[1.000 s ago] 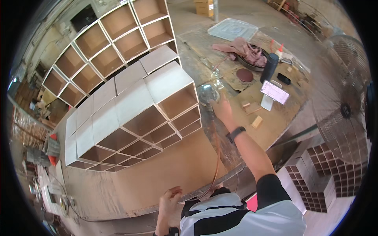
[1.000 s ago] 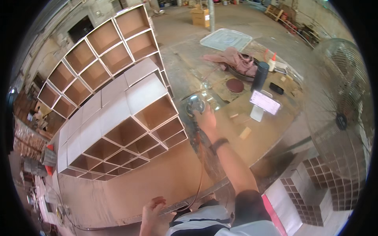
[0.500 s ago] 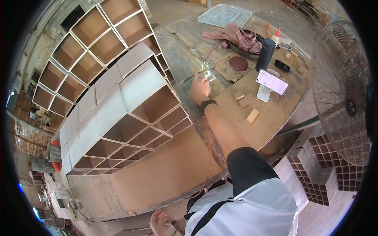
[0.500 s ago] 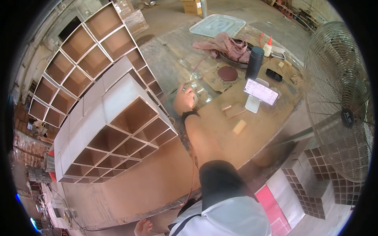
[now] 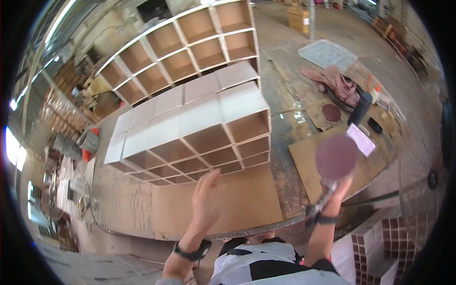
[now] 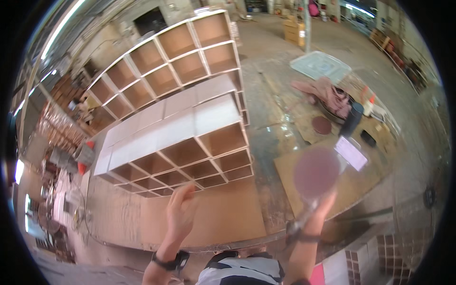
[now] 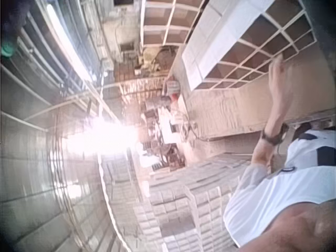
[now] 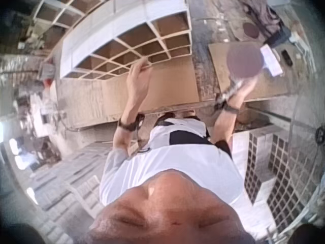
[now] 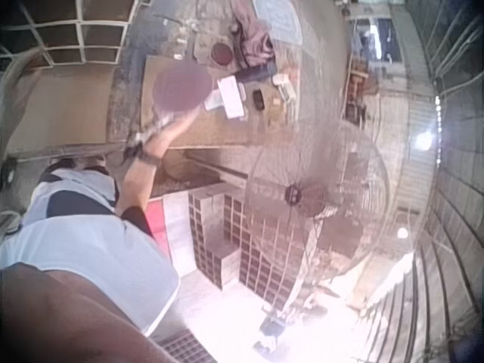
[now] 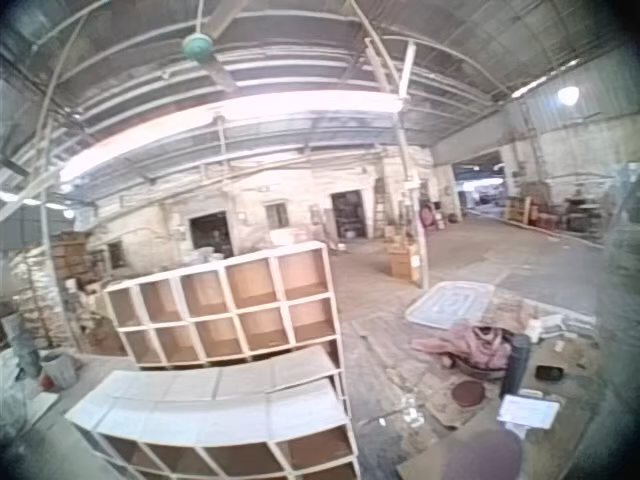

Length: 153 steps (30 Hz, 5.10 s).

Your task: The person picks up small white wooden boxes from a large shelving unit and uses a handheld orbital sander to smooth their surfaces. The person repeatedly picks up boxes, sands them, and places them back on the workbench.

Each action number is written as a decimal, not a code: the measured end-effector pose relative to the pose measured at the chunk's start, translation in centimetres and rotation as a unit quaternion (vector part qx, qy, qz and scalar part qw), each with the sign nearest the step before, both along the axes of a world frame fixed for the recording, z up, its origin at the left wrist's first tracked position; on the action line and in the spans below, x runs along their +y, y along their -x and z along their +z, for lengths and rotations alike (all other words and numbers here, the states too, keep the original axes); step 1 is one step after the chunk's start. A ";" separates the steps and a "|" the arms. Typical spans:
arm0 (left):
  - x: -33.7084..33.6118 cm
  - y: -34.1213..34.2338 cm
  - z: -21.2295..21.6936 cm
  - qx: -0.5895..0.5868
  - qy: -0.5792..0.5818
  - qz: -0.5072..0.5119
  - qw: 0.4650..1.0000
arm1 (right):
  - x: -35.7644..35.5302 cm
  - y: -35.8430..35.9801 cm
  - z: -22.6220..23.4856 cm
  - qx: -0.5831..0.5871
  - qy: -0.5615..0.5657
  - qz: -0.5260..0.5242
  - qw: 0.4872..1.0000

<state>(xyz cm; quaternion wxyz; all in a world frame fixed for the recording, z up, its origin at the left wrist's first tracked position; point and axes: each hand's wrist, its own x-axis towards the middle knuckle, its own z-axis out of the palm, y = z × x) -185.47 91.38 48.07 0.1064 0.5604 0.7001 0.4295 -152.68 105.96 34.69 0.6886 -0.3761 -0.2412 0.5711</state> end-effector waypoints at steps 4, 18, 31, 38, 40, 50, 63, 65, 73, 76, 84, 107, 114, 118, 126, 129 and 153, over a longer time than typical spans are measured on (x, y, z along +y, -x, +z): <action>5.7 -2.1 1.0 0.100 -0.134 0.059 0.984 | -6.7 -2.6 -6.4 0.092 0.005 -0.036 0.995; 16.5 2.3 -1.2 0.145 -0.010 0.189 0.971 | -11.1 -4.3 -10.2 0.315 -0.093 0.102 0.939; -7.1 -2.5 -7.4 0.101 -0.040 0.088 0.990 | -9.0 0.5 -6.5 0.303 -0.036 0.113 0.945; -11.2 0.7 -22.6 -0.046 0.077 0.194 0.977 | -7.1 0.7 -8.3 0.278 -0.122 0.228 0.925; -11.1 0.4 -22.7 -0.029 0.037 0.183 0.982 | -7.4 1.8 -6.4 0.207 -0.086 0.159 0.961; -10.9 2.0 -21.8 0.035 0.097 0.076 0.992 | -8.8 6.0 4.2 -0.147 -0.097 0.112 0.978; -10.1 1.3 -23.0 0.019 0.116 0.050 0.992 | -12.5 18.9 18.3 -0.590 -0.210 0.283 0.726; -10.0 1.5 -23.1 0.023 0.111 0.076 0.991 | -12.4 21.7 18.6 -0.622 -0.266 0.312 0.667; -9.6 1.3 -24.2 -0.029 -0.042 0.142 0.989 | -14.5 29.8 12.9 -0.640 -0.473 0.374 0.477; -9.5 1.1 -24.2 -0.040 -0.040 0.135 0.989 | -17.2 31.4 11.5 -0.633 -0.474 0.428 0.437; -9.7 1.0 -23.1 0.006 0.068 0.067 0.995 | -14.2 35.2 9.4 -0.737 -0.389 0.358 0.421; -9.3 1.8 -22.2 -0.036 0.188 0.028 0.981 | -16.8 33.1 9.8 -0.702 -0.383 0.378 0.467; -9.4 1.3 -22.5 -0.186 -0.050 0.082 0.978 | -13.9 27.4 9.3 -0.762 -0.384 0.295 0.430; -9.6 2.4 -21.4 0.000 0.248 0.011 0.969 | -11.3 26.9 9.4 -0.772 -0.269 0.317 0.481; -9.9 2.5 -22.1 -0.001 0.276 0.001 0.961 | -11.1 25.5 8.8 -0.780 -0.322 0.277 0.460; -9.2 1.9 -22.6 0.019 0.077 0.078 0.994 | -11.5 25.9 10.0 -0.809 -0.265 0.313 0.421; -9.8 1.6 -23.9 0.071 0.217 0.084 0.970 | -6.6 23.4 8.5 -0.805 -0.239 0.243 0.486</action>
